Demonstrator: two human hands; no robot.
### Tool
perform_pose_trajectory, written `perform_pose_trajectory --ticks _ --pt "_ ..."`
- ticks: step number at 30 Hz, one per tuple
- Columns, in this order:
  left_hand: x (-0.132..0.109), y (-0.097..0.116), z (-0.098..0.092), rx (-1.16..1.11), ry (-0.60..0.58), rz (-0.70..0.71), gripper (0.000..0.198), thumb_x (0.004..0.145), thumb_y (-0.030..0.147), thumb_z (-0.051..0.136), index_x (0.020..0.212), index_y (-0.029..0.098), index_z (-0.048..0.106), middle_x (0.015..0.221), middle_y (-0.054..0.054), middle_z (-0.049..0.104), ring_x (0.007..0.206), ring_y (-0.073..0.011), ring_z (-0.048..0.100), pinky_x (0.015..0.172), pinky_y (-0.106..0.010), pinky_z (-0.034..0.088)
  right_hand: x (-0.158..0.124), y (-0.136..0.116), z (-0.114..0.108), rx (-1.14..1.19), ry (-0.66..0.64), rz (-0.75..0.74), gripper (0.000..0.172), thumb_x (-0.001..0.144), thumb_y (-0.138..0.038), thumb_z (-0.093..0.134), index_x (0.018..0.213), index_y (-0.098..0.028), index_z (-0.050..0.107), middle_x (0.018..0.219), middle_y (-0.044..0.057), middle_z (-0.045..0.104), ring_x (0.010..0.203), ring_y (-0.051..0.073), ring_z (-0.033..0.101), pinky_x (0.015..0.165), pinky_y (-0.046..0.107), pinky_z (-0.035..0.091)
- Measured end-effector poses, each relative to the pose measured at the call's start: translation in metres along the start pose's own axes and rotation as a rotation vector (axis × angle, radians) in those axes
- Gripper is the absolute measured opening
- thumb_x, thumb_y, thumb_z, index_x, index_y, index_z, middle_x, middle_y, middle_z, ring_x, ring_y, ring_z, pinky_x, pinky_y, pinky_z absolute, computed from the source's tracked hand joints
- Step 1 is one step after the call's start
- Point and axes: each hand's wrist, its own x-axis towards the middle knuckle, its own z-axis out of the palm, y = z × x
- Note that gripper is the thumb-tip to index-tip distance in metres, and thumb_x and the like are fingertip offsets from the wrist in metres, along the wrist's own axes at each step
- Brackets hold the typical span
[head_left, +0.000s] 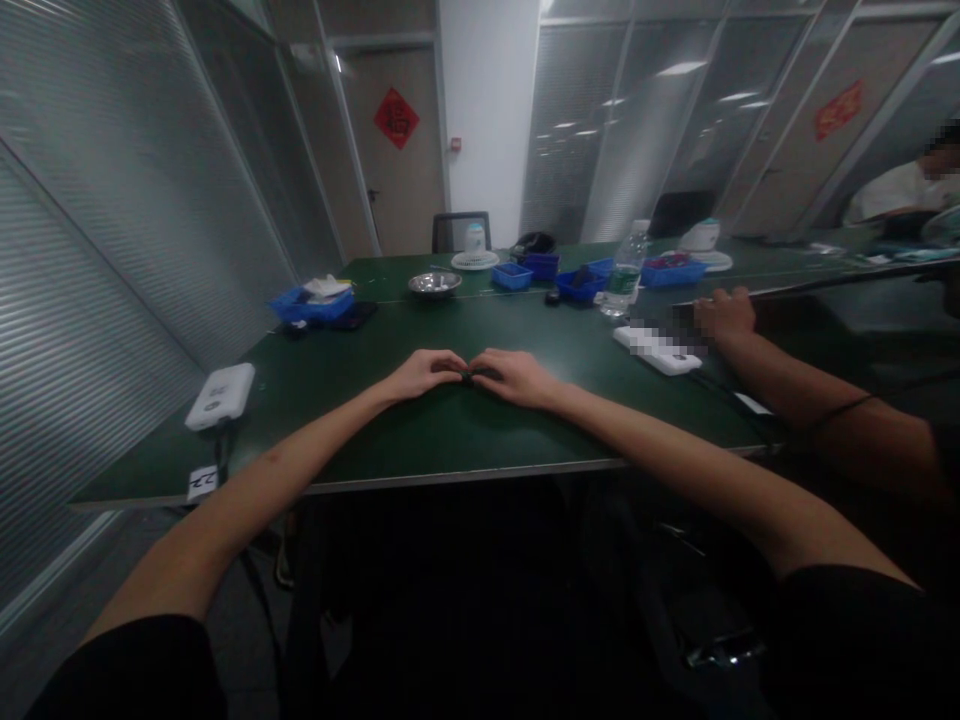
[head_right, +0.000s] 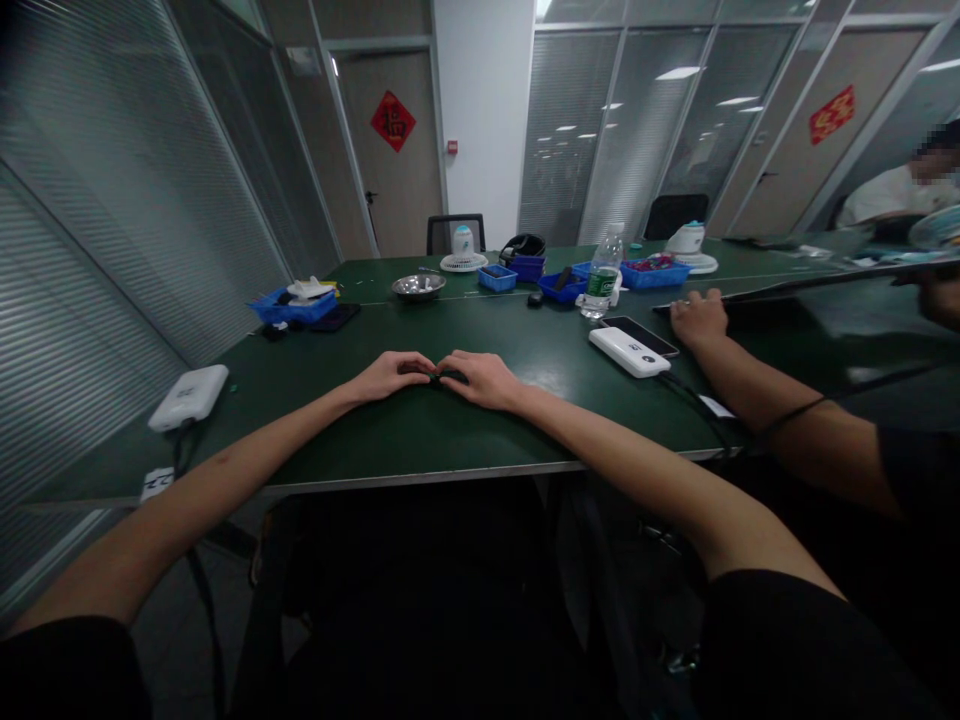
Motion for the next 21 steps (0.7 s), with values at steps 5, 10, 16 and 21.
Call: perform_pose_trajectory --ticks 5,10,16,21 --pt "0.001 -0.001 0.005 0.034 -0.011 0.044 0.042 0.090 0.041 0.079 0.124 0.017 0.074 0.116 -0.012 0.075 0.107 -0.0253 0.071 0.101 -0.042 0.054 0.002 0.001 0.001 0.039 0.011 0.037 0.032 0.106 -0.039 0.053 0.131 -0.024 0.066 0.126 0.007 0.072 0.110 0.022 0.067 0.092 0.031 0.048" --pt "0.000 0.005 0.003 0.074 0.004 0.059 0.052 0.090 0.039 0.078 0.136 0.018 0.069 0.122 -0.014 0.072 0.101 -0.0233 0.070 0.096 -0.041 0.055 0.001 0.000 -0.001 0.048 0.079 0.052 0.028 0.102 -0.035 0.057 0.124 -0.022 0.070 0.118 0.007 0.075 0.105 0.021 0.069 0.091 0.031 0.047" --pt "-0.002 0.005 -0.009 0.181 0.083 0.009 0.045 0.091 0.038 0.074 0.131 0.020 0.071 0.110 -0.011 0.074 0.101 -0.0247 0.070 0.096 -0.041 0.054 0.000 0.002 0.000 0.033 0.128 0.080 0.024 0.098 -0.032 0.061 0.116 -0.021 0.072 0.112 0.007 0.076 0.099 0.022 0.069 0.088 0.031 0.048" --pt "-0.003 -0.002 -0.010 0.132 0.066 0.013 0.047 0.092 0.037 0.073 0.134 0.015 0.068 0.115 -0.012 0.075 0.106 -0.0250 0.071 0.102 -0.043 0.053 0.000 0.005 0.002 0.010 0.110 -0.004 0.023 0.099 -0.033 0.061 0.117 -0.022 0.071 0.109 0.006 0.075 0.094 0.021 0.069 0.084 0.031 0.048"
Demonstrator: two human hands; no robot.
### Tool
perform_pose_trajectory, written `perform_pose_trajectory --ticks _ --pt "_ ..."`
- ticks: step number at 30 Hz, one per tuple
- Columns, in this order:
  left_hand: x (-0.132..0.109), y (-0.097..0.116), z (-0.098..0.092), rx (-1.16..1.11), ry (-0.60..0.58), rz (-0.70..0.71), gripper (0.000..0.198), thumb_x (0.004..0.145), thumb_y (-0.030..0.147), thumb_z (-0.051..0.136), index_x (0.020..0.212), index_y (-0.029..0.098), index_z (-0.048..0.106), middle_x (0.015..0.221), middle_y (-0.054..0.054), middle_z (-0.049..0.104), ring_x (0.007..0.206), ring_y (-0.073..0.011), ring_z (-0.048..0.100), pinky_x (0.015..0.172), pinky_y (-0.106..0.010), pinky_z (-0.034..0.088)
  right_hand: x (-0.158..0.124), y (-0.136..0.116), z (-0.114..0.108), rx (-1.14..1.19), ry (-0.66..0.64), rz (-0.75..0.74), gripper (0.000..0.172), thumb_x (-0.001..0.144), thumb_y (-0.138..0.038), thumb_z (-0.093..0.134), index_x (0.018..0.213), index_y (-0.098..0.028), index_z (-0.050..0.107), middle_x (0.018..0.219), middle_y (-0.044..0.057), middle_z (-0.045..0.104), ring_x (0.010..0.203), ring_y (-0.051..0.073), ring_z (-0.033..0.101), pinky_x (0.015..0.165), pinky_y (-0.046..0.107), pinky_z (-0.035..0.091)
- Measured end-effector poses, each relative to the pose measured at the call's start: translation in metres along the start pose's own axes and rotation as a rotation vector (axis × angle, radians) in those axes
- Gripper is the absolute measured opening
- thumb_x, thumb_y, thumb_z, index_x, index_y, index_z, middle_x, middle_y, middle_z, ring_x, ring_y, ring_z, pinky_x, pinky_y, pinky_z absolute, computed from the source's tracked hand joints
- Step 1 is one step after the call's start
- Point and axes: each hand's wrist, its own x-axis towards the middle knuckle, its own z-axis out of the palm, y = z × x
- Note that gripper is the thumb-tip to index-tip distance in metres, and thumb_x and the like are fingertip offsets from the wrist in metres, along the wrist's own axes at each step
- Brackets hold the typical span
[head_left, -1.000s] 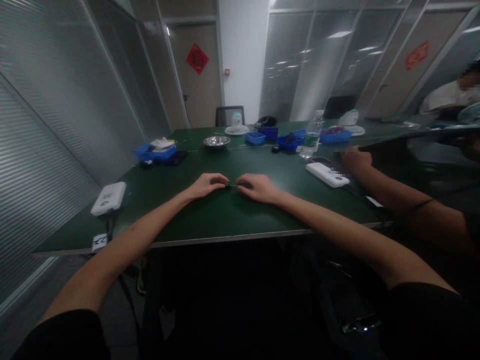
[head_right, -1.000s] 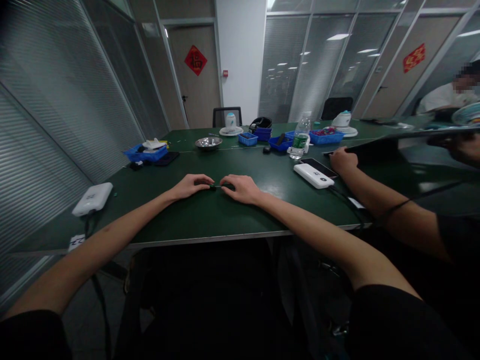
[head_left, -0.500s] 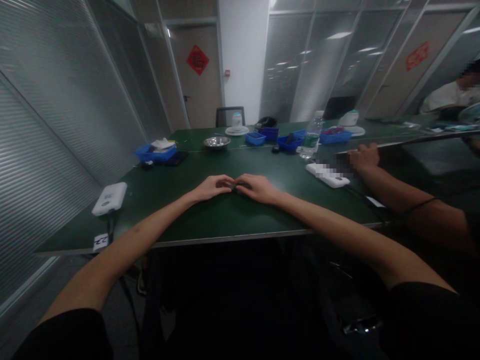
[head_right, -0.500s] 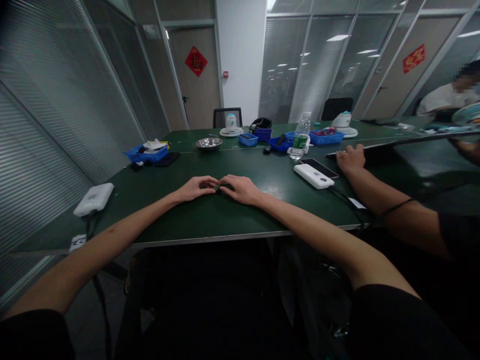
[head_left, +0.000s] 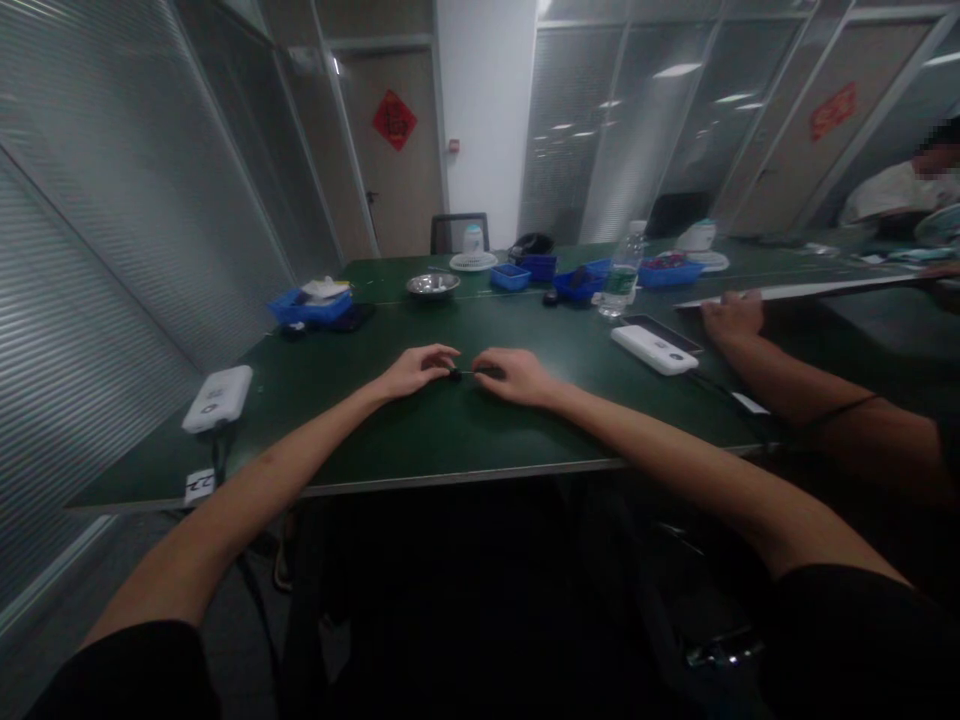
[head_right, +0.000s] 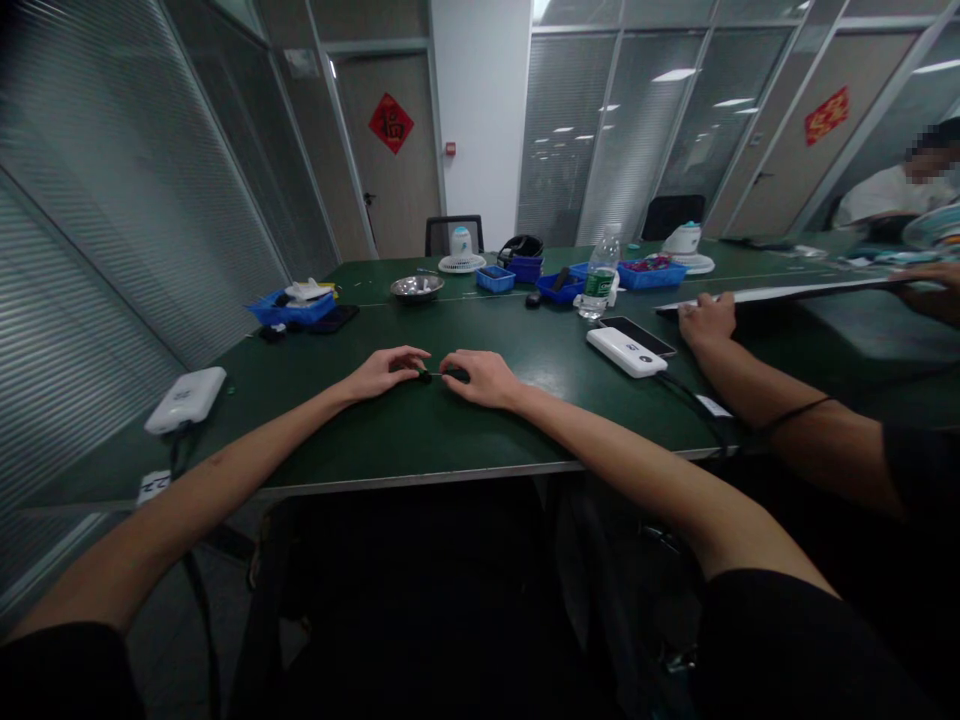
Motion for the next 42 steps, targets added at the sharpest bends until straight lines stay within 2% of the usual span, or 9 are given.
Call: perform_pose_trajectory --ticks 4,10,24,38,42 --pt "0.001 -0.001 0.003 -0.058 -0.022 0.021 0.044 0.093 0.033 0.073 0.133 0.015 0.069 0.118 -0.013 0.075 0.111 -0.0255 0.071 0.106 -0.045 0.052 -0.001 -0.002 0.000 -0.006 -0.022 -0.058 0.025 0.102 -0.035 0.058 0.120 -0.023 0.070 0.112 0.007 0.073 0.095 0.021 0.069 0.083 0.031 0.047" --pt "0.001 -0.001 0.002 -0.109 -0.039 0.010 0.043 0.092 0.030 0.073 0.132 0.014 0.069 0.118 -0.013 0.076 0.113 -0.0258 0.071 0.107 -0.046 0.051 -0.001 -0.004 0.000 -0.025 -0.017 -0.039 0.024 0.102 -0.036 0.058 0.120 -0.023 0.069 0.113 0.006 0.073 0.095 0.020 0.068 0.083 0.030 0.047" --pt "-0.001 0.000 -0.001 0.049 -0.010 0.010 0.040 0.093 0.036 0.072 0.127 0.015 0.072 0.110 -0.011 0.075 0.104 -0.0247 0.071 0.100 -0.042 0.054 -0.001 -0.014 -0.004 -0.199 -0.028 -0.028 0.029 0.103 -0.037 0.055 0.122 -0.022 0.070 0.110 0.007 0.070 0.082 0.017 0.062 0.069 0.029 0.038" --pt "-0.002 0.006 0.004 0.035 -0.016 0.049 0.037 0.093 0.031 0.072 0.126 0.014 0.072 0.114 -0.012 0.075 0.105 -0.0239 0.070 0.101 -0.042 0.053 -0.001 -0.012 -0.004 -0.185 -0.039 -0.082 0.028 0.104 -0.037 0.055 0.124 -0.022 0.069 0.110 0.008 0.069 0.083 0.017 0.061 0.069 0.028 0.038" --pt "-0.002 0.010 0.009 0.028 -0.050 0.079 0.037 0.094 0.031 0.073 0.127 0.014 0.072 0.116 -0.012 0.074 0.106 -0.0238 0.069 0.101 -0.041 0.053 -0.001 -0.011 -0.002 -0.178 -0.043 -0.098 0.029 0.105 -0.036 0.054 0.126 -0.021 0.068 0.111 0.008 0.069 0.085 0.018 0.061 0.070 0.028 0.039"
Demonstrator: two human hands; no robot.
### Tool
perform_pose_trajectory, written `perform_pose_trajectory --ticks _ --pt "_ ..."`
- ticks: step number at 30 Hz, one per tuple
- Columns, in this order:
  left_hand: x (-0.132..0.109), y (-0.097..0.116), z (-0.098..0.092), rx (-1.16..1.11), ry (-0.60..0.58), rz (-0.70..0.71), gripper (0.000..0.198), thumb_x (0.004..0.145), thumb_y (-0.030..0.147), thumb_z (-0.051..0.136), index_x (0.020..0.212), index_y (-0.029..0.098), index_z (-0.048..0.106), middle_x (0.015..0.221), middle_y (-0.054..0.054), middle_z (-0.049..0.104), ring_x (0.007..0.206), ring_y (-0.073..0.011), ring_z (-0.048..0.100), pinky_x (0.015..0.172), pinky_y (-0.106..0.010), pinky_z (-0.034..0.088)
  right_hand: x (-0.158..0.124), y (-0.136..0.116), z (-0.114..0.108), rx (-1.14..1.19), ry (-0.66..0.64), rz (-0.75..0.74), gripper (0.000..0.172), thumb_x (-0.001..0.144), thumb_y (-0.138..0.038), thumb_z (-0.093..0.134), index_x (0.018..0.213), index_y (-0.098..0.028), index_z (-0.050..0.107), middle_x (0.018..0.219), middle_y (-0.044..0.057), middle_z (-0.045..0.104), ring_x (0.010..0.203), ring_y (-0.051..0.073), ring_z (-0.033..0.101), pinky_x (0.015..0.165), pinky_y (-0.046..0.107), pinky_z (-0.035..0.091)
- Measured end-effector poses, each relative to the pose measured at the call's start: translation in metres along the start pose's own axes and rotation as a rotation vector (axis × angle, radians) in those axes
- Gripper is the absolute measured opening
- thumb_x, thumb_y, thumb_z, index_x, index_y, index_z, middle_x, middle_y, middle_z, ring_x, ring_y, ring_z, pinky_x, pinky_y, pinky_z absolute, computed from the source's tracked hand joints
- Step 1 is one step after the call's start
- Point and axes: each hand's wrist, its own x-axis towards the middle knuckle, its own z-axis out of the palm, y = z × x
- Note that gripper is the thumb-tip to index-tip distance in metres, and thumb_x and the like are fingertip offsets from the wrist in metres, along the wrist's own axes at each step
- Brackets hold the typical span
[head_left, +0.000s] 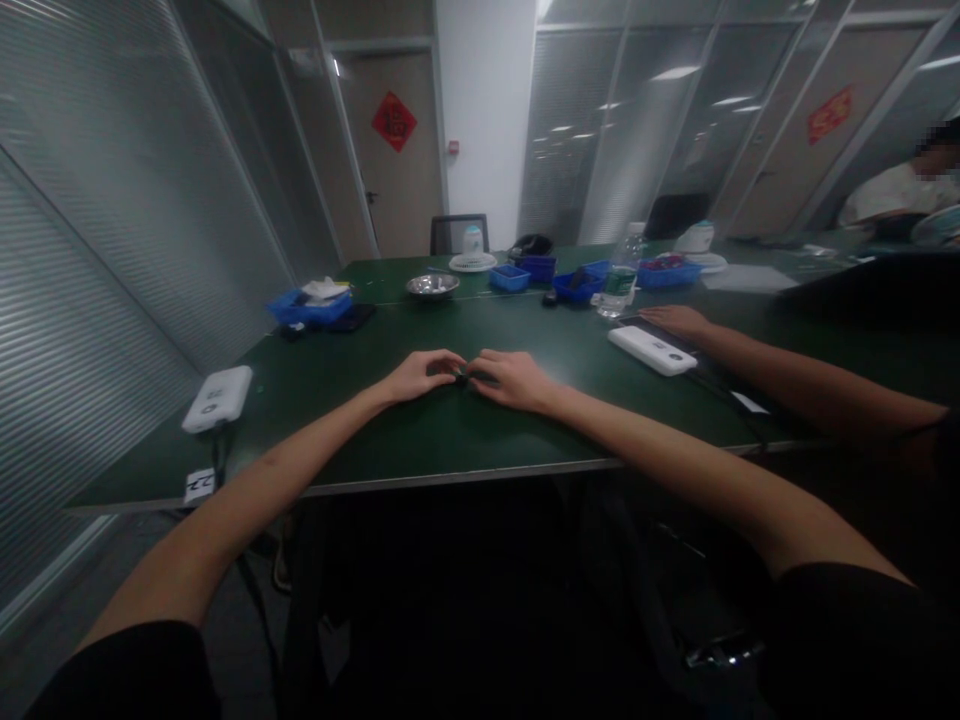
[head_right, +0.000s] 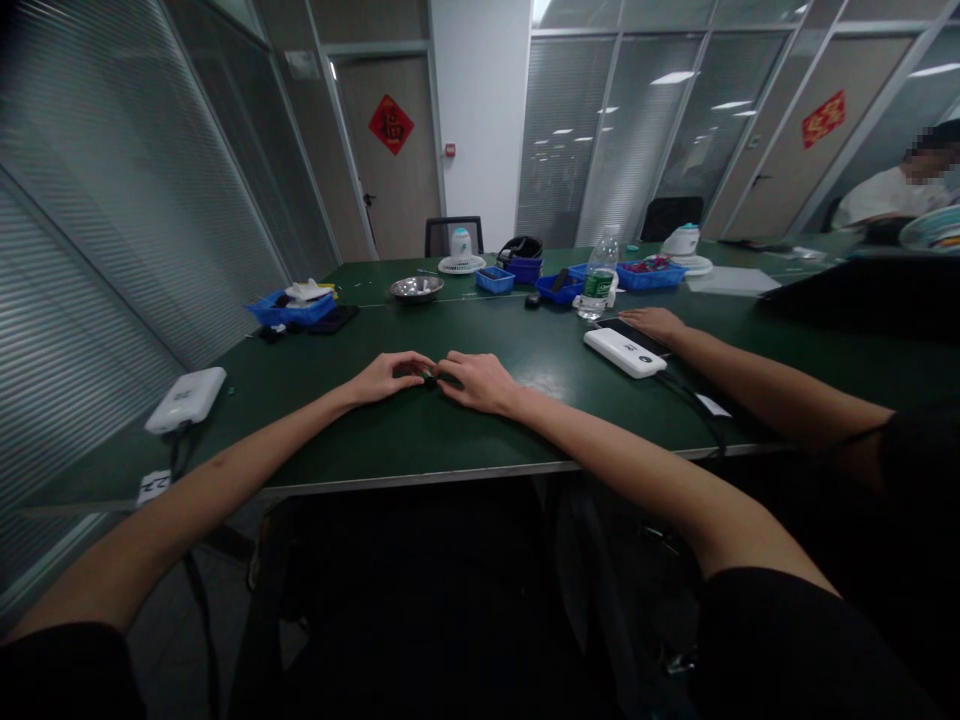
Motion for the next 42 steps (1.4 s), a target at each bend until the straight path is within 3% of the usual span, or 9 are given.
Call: perform_pose_trajectory --ticks 12,17,19,23,26,29,34,38,42 --pt "0.001 0.008 0.000 0.178 -0.032 0.026 0.051 0.091 0.038 0.075 0.138 0.020 0.066 0.134 -0.012 0.066 0.111 -0.0267 0.066 0.097 -0.039 0.053 0.001 0.004 0.006 0.093 0.048 0.100 0.028 0.106 -0.035 0.054 0.128 -0.023 0.067 0.120 0.008 0.070 0.097 0.020 0.066 0.082 0.030 0.046" --pt "-0.004 0.007 -0.014 0.293 0.204 0.028 0.044 0.102 0.016 0.044 0.140 0.018 0.064 0.136 -0.012 0.062 0.088 -0.0176 0.065 0.089 -0.035 0.053 0.002 0.009 0.006 0.084 0.093 0.227 0.026 0.104 -0.036 0.056 0.123 -0.022 0.068 0.118 0.008 0.072 0.097 0.021 0.067 0.084 0.031 0.047" --pt "-0.006 0.010 -0.019 0.359 0.242 0.070 0.051 0.098 0.008 0.038 0.140 0.019 0.065 0.147 -0.013 0.055 0.097 -0.0189 0.064 0.093 -0.036 0.052 0.002 0.011 0.005 0.080 0.093 0.274 0.026 0.104 -0.037 0.056 0.122 -0.023 0.069 0.117 0.008 0.073 0.094 0.021 0.067 0.082 0.031 0.047" --pt "-0.005 0.019 -0.014 0.484 0.070 0.142 0.044 0.097 0.012 0.047 0.133 0.021 0.070 0.147 -0.012 0.057 0.131 -0.0290 0.054 0.114 -0.048 0.038 0.003 0.012 0.004 0.059 0.106 0.332 0.026 0.104 -0.039 0.056 0.120 -0.023 0.069 0.114 0.007 0.073 0.094 0.022 0.066 0.080 0.031 0.046" --pt "0.000 0.021 -0.003 0.489 -0.110 0.139 0.029 0.100 0.029 0.059 0.125 0.022 0.074 0.131 -0.012 0.068 0.125 -0.0307 0.058 0.110 -0.048 0.038 0.003 0.013 0.004 0.045 0.109 0.341 0.026 0.104 -0.039 0.056 0.119 -0.024 0.070 0.113 0.007 0.074 0.094 0.022 0.066 0.080 0.032 0.046" --pt "0.004 0.014 -0.008 0.495 -0.077 0.122 0.028 0.101 0.039 0.062 0.119 0.021 0.075 0.121 -0.012 0.072 0.117 -0.0301 0.061 0.107 -0.047 0.039 0.003 0.014 0.005 0.046 0.097 0.340 0.026 0.103 -0.039 0.056 0.119 -0.024 0.069 0.112 0.007 0.074 0.093 0.023 0.066 0.079 0.032 0.046" --pt "-0.010 -0.018 -0.068 0.691 0.241 -0.163 0.034 0.101 0.041 0.060 0.121 0.018 0.075 0.124 -0.014 0.073 0.114 -0.0324 0.062 0.106 -0.047 0.039 0.003 0.014 0.004 0.077 0.092 0.333 0.027 0.104 -0.040 0.056 0.120 -0.023 0.069 0.115 0.008 0.074 0.092 0.023 0.067 0.079 0.032 0.047" --pt "-0.053 -0.053 -0.128 0.902 0.371 -0.600 0.033 0.096 0.036 0.061 0.120 0.018 0.076 0.118 -0.015 0.075 0.114 -0.0361 0.064 0.106 -0.048 0.039 0.002 0.011 0.001 0.083 0.080 0.327 0.026 0.104 -0.039 0.056 0.120 -0.022 0.069 0.113 0.008 0.074 0.090 0.022 0.066 0.076 0.032 0.046" --pt "-0.094 -0.077 -0.160 0.964 0.512 -0.985 0.034 0.094 0.033 0.060 0.118 0.016 0.077 0.120 -0.021 0.074 0.117 -0.0412 0.064 0.104 -0.053 0.039 0.002 0.011 0.001 0.087 0.079 0.320 0.026 0.104 -0.039 0.056 0.118 -0.022 0.069 0.113 0.008 0.074 0.091 0.022 0.067 0.079 0.032 0.046"
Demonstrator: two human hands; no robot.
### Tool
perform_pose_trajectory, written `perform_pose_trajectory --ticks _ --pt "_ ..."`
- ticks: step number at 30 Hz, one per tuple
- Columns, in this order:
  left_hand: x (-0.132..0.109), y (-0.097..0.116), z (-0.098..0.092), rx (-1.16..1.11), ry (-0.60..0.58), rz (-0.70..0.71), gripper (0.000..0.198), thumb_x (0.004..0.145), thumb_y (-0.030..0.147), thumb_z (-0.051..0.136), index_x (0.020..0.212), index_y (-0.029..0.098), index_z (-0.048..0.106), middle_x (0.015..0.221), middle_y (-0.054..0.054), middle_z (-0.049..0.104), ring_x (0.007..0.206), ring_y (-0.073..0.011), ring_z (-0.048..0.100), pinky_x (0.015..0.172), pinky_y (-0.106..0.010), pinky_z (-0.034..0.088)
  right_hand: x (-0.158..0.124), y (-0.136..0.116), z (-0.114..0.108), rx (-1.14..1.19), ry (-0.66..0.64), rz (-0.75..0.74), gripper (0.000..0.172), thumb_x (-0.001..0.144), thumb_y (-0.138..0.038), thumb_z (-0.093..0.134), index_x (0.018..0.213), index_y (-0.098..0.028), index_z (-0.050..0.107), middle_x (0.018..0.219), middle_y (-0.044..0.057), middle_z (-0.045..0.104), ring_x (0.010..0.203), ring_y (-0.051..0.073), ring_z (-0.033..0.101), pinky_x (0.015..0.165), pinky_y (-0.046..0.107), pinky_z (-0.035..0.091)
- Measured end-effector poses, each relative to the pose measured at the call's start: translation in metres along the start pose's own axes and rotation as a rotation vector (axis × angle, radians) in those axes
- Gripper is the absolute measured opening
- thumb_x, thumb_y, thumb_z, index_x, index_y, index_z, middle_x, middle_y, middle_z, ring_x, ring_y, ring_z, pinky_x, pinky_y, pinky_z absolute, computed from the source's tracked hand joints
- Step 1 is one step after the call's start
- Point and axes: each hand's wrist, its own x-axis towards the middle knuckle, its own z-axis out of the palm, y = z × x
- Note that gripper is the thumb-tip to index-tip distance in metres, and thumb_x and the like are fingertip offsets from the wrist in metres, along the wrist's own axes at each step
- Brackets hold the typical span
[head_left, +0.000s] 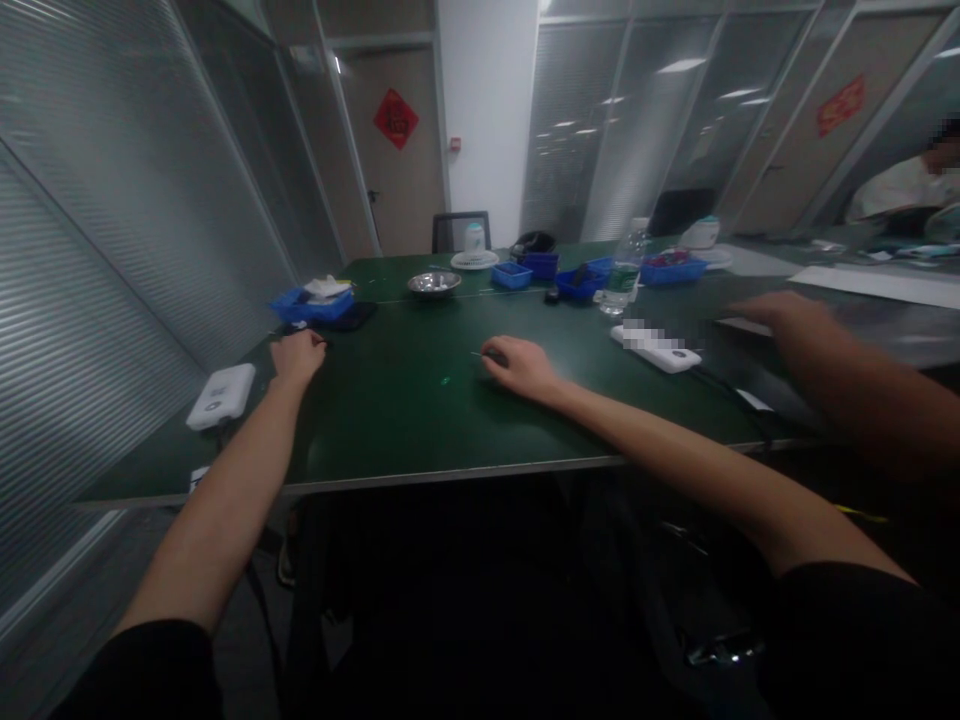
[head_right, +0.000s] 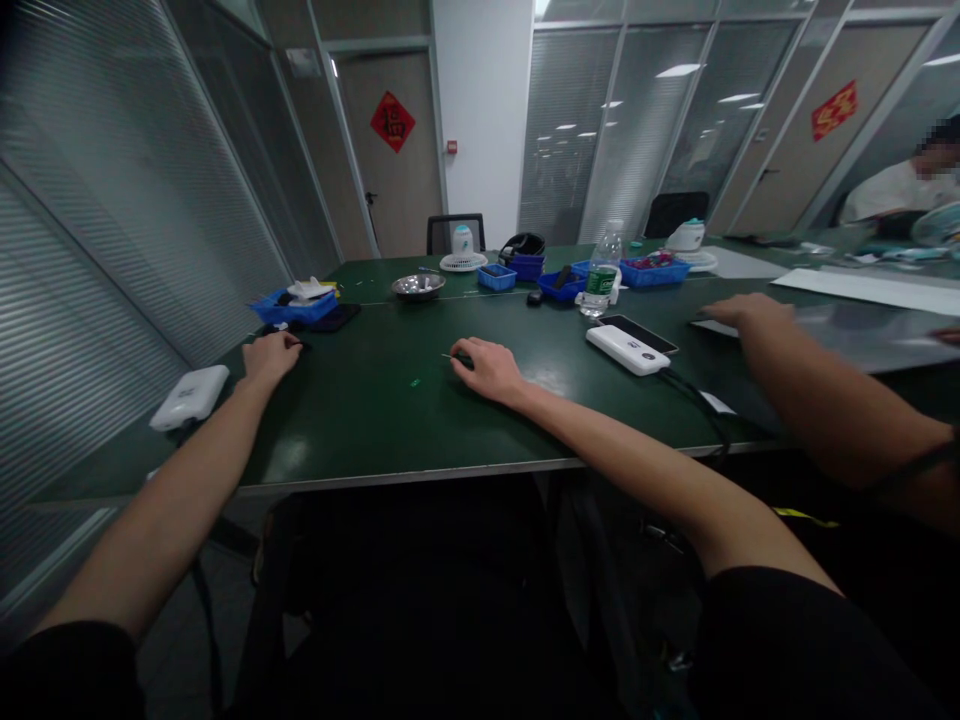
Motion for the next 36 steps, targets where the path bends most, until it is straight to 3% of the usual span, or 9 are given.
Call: perform_pose_trajectory --ticks 3,6,9,12,15,18,21,30,36 --pt "0.000 -0.011 0.002 -0.019 -0.015 -0.106 0.036 0.093 0.032 0.061 0.121 0.015 0.076 0.125 -0.022 0.072 0.120 -0.0426 0.061 0.105 -0.056 0.039 0.001 0.002 0.002 -0.011 0.000 0.007 0.025 0.103 -0.039 0.056 0.118 -0.023 0.069 0.113 0.008 0.074 0.092 0.022 0.067 0.079 0.032 0.046" --pt "-0.007 -0.002 -0.002 -0.016 0.023 -0.121 0.037 0.091 0.034 0.063 0.119 0.013 0.076 0.128 -0.024 0.070 0.123 -0.0450 0.058 0.104 -0.057 0.039 0.001 0.003 0.003 -0.017 -0.003 0.011 0.026 0.103 -0.039 0.056 0.118 -0.023 0.069 0.111 0.007 0.074 0.091 0.022 0.067 0.078 0.032 0.046" --pt "-0.016 0.016 -0.011 -0.020 0.132 -0.022 0.041 0.092 0.037 0.061 0.120 0.011 0.074 0.132 -0.026 0.066 0.126 -0.0463 0.054 0.106 -0.059 0.037 0.001 0.003 0.003 -0.009 -0.006 0.012 0.026 0.103 -0.040 0.057 0.118 -0.023 0.069 0.112 0.007 0.075 0.091 0.022 0.067 0.078 0.032 0.046" --pt "-0.025 0.043 -0.017 -0.109 0.176 0.180 0.039 0.097 0.037 0.053 0.119 0.013 0.075 0.128 -0.022 0.069 0.123 -0.0411 0.058 0.108 -0.054 0.037 0.000 0.002 0.002 -0.004 -0.010 0.013 0.025 0.103 -0.040 0.057 0.118 -0.023 0.070 0.114 0.007 0.075 0.092 0.022 0.067 0.080 0.032 0.047" --pt "-0.038 0.084 -0.013 -0.328 0.008 0.396 0.038 0.097 0.044 0.054 0.106 0.017 0.079 0.110 -0.014 0.076 0.104 -0.0324 0.067 0.095 -0.041 0.047 0.000 0.003 0.002 -0.003 -0.014 0.010 0.025 0.103 -0.038 0.057 0.118 -0.023 0.070 0.113 0.007 0.075 0.092 0.022 0.068 0.080 0.032 0.047" --pt "-0.059 0.127 -0.003 -0.505 -0.360 0.616 0.039 0.088 0.056 0.069 0.095 0.020 0.081 0.096 -0.009 0.077 0.086 -0.0265 0.069 0.077 -0.033 0.049 0.001 0.004 0.003 0.005 -0.015 0.006 0.025 0.103 -0.038 0.057 0.118 -0.023 0.069 0.113 0.007 0.075 0.093 0.022 0.068 0.081 0.032 0.047" --pt "-0.077 0.153 0.005 -0.545 -0.492 0.729 0.044 0.078 0.062 0.080 0.094 0.020 0.080 0.090 -0.008 0.075 0.079 -0.0238 0.068 0.068 -0.031 0.047 0.001 0.004 0.003 0.003 -0.009 0.006 0.024 0.103 -0.038 0.057 0.118 -0.023 0.070 0.113 0.008 0.075 0.093 0.022 0.068 0.081 0.031 0.047" --pt "-0.076 0.148 -0.002 -0.567 -0.590 0.787 0.038 0.082 0.053 0.077 0.097 0.019 0.081 0.099 -0.009 0.077 0.090 -0.0261 0.071 0.077 -0.033 0.052 0.000 0.004 0.005 -0.008 0.001 0.002 0.025 0.103 -0.038 0.057 0.119 -0.023 0.069 0.113 0.007 0.075 0.093 0.022 0.068 0.081 0.031 0.047" --pt "-0.047 0.120 -0.001 -0.559 -0.307 0.614 0.027 0.092 0.040 0.069 0.105 0.016 0.076 0.099 -0.011 0.077 0.089 -0.0232 0.071 0.077 -0.031 0.052 0.001 0.003 0.002 -0.021 -0.017 0.018 0.026 0.103 -0.039 0.057 0.118 -0.023 0.070 0.111 0.007 0.074 0.091 0.022 0.067 0.079 0.031 0.046"
